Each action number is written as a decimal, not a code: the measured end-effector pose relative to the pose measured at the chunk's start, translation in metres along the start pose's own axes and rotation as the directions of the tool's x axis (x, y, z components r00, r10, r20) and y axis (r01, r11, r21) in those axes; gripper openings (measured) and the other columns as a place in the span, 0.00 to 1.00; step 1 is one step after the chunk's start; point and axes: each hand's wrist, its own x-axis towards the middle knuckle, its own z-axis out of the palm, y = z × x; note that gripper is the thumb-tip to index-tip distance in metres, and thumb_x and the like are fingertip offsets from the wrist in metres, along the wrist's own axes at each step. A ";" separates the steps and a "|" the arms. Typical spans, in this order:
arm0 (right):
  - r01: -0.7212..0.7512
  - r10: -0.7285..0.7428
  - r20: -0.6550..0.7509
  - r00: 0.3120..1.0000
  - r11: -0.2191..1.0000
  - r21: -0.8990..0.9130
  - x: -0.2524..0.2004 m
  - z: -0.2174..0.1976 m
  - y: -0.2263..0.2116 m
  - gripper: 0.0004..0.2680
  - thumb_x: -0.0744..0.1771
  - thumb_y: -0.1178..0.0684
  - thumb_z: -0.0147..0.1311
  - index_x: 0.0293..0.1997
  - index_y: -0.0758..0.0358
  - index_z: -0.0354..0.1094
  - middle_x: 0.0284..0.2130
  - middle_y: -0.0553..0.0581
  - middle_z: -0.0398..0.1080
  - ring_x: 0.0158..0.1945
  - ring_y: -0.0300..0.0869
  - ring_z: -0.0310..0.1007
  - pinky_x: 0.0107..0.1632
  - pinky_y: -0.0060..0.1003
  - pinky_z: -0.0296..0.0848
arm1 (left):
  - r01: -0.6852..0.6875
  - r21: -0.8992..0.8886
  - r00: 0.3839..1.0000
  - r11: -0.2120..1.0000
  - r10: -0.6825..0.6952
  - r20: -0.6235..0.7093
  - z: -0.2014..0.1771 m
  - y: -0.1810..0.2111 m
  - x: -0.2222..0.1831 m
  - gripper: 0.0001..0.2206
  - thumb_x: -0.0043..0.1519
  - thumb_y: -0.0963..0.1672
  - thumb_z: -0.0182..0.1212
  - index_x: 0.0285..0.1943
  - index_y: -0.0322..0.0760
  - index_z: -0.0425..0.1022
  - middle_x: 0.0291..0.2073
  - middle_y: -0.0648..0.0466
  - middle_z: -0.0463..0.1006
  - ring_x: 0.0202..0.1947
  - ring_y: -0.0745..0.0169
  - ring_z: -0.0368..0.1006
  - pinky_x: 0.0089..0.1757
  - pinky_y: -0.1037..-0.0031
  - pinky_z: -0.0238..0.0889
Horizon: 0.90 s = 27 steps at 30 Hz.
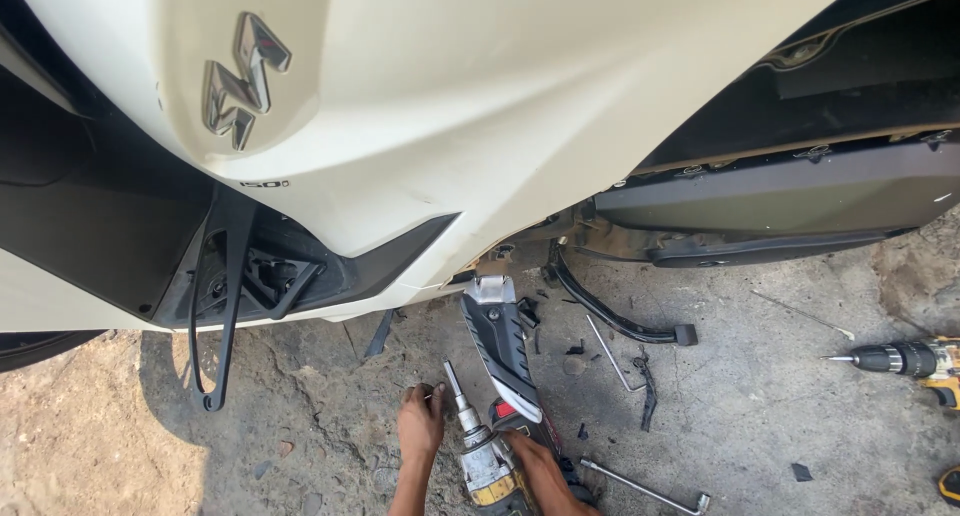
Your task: Disassembling the side panels and components of a white motorcycle using an electric drill and wrenches
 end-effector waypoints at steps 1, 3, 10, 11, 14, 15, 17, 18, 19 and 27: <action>0.127 -0.127 -0.041 0.991 0.992 -0.003 -0.002 -0.004 -0.009 0.18 0.64 0.56 0.51 0.63 0.65 0.63 0.61 0.61 0.70 0.62 0.51 0.72 0.65 0.44 0.66 | 0.004 0.077 0.999 0.997 -0.007 0.039 0.007 -0.006 0.005 0.22 0.67 0.55 0.53 0.41 0.32 0.76 0.34 0.48 0.76 0.26 0.56 0.74 0.33 0.63 0.75; -0.146 0.148 -0.005 0.989 0.979 0.141 0.006 -0.001 0.011 0.18 0.67 0.51 0.43 0.64 0.63 0.65 0.64 0.56 0.68 0.68 0.47 0.67 0.69 0.40 0.59 | 0.024 -0.121 0.995 0.992 -0.035 -0.089 -0.014 0.015 -0.002 0.19 0.64 0.53 0.58 0.42 0.31 0.79 0.27 0.49 0.79 0.20 0.61 0.70 0.26 0.69 0.68; 0.033 -0.110 -0.214 0.971 0.942 -0.334 0.016 0.036 0.190 0.20 0.64 0.62 0.50 0.65 0.63 0.64 0.62 0.59 0.70 0.63 0.47 0.73 0.65 0.36 0.68 | -0.441 -0.091 0.675 0.893 0.263 -0.689 -0.195 0.087 -0.002 0.08 0.69 0.39 0.53 0.51 0.32 0.76 0.31 0.54 0.65 0.26 0.65 0.59 0.29 0.72 0.56; 0.025 -0.101 -0.206 0.973 0.941 -0.338 0.013 0.027 0.152 0.20 0.64 0.62 0.50 0.65 0.63 0.64 0.62 0.59 0.70 0.63 0.47 0.73 0.65 0.36 0.68 | -0.431 -0.099 0.683 0.897 0.253 -0.685 -0.201 0.089 -0.005 0.08 0.69 0.39 0.53 0.51 0.32 0.76 0.31 0.54 0.65 0.26 0.65 0.59 0.29 0.72 0.56; -0.091 0.097 -0.163 0.982 0.995 0.040 0.005 0.005 0.086 0.15 0.67 0.56 0.46 0.60 0.60 0.69 0.55 0.52 0.78 0.55 0.40 0.77 0.59 0.32 0.68 | -0.409 -0.078 0.803 0.909 0.317 -0.505 -0.192 0.106 0.001 0.11 0.68 0.40 0.52 0.55 0.33 0.77 0.34 0.49 0.69 0.28 0.56 0.66 0.33 0.64 0.61; -0.055 0.056 -0.161 0.985 0.998 0.009 0.003 0.005 0.093 0.16 0.66 0.56 0.48 0.62 0.61 0.67 0.58 0.54 0.75 0.59 0.43 0.75 0.61 0.33 0.67 | -0.368 -0.140 0.850 0.919 0.271 -0.452 -0.181 0.103 0.000 0.12 0.67 0.41 0.53 0.56 0.34 0.79 0.35 0.51 0.71 0.28 0.59 0.66 0.32 0.67 0.62; -0.001 -0.003 -0.150 0.989 1.000 -0.028 0.011 0.000 0.093 0.18 0.66 0.56 0.51 0.64 0.62 0.65 0.62 0.56 0.72 0.63 0.45 0.73 0.64 0.34 0.66 | -0.323 -0.197 0.884 0.926 0.221 -0.411 -0.179 0.100 0.004 0.13 0.67 0.41 0.54 0.56 0.35 0.80 0.36 0.52 0.72 0.28 0.63 0.67 0.32 0.70 0.63; 0.045 -0.056 -0.169 0.984 0.997 -0.065 0.007 -0.002 0.090 0.19 0.63 0.58 0.54 0.62 0.63 0.66 0.56 0.57 0.75 0.58 0.45 0.77 0.61 0.37 0.70 | -0.402 -0.119 0.776 0.908 0.269 -0.571 -0.184 0.099 0.002 0.12 0.65 0.40 0.59 0.57 0.34 0.80 0.36 0.52 0.75 0.25 0.66 0.64 0.28 0.73 0.59; 0.091 -0.108 -0.186 0.977 0.991 -0.102 0.004 -0.002 0.087 0.20 0.61 0.60 0.58 0.60 0.65 0.66 0.50 0.58 0.78 0.52 0.45 0.80 0.57 0.40 0.74 | -0.464 -0.025 0.636 0.886 0.313 -0.705 -0.190 0.096 0.000 0.14 0.63 0.38 0.65 0.58 0.33 0.80 0.35 0.52 0.78 0.21 0.70 0.62 0.24 0.77 0.56; 0.073 0.016 -0.149 0.989 0.815 0.575 0.004 -0.003 0.032 0.09 0.68 0.57 0.48 0.52 0.66 0.70 0.25 0.55 0.72 0.22 0.37 0.66 0.24 0.37 0.66 | -0.370 -0.031 0.627 0.929 0.225 -0.746 -0.291 0.103 0.052 0.15 0.59 0.42 0.75 0.50 0.28 0.80 0.31 0.44 0.83 0.33 0.44 0.80 0.36 0.61 0.69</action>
